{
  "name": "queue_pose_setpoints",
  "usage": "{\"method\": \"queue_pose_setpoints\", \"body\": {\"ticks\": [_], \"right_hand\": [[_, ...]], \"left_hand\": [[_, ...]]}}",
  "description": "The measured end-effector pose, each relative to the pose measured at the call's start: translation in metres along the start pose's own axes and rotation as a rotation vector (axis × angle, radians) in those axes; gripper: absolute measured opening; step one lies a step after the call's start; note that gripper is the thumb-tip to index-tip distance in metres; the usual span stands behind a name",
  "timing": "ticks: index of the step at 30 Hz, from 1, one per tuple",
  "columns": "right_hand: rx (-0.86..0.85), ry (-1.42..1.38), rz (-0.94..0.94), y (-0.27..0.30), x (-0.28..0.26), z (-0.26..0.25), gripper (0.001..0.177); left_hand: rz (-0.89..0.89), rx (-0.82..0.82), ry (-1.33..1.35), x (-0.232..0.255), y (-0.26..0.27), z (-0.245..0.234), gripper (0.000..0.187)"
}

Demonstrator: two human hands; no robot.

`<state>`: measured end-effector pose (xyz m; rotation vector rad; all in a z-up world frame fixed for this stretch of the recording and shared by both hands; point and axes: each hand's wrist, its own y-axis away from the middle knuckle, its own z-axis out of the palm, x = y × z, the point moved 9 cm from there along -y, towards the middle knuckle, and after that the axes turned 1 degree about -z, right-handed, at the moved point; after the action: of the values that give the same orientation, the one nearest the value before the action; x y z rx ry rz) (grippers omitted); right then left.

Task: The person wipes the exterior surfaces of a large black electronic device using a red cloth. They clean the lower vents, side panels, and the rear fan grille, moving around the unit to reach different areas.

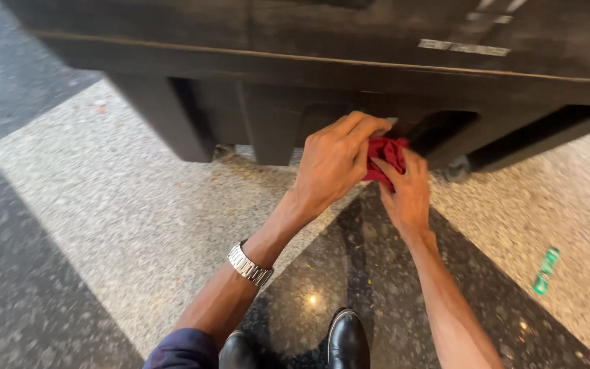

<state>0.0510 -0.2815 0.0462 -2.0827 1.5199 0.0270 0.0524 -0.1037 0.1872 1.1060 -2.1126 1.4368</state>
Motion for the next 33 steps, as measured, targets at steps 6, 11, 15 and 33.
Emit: {"method": "queue_pose_setpoints", "body": {"ticks": [6,11,15,33], "right_hand": [[0.283,-0.027,-0.049,-0.005,-0.015,-0.081,0.056],[0.283,0.046,-0.190,-0.044,-0.029,-0.048,0.050],[0.175,0.015,-0.189,-0.038,-0.019,-0.003,0.055],[0.540,0.128,-0.036,-0.031,0.078,-0.030,0.059]], "left_hand": [[0.393,0.143,0.124,0.036,-0.005,0.004,0.027],[0.455,0.204,0.165,0.044,-0.031,0.010,0.024],[0.317,0.126,0.103,0.028,-0.038,0.022,0.026],[0.153,-0.089,-0.285,0.019,-0.032,0.061,0.040]]}}
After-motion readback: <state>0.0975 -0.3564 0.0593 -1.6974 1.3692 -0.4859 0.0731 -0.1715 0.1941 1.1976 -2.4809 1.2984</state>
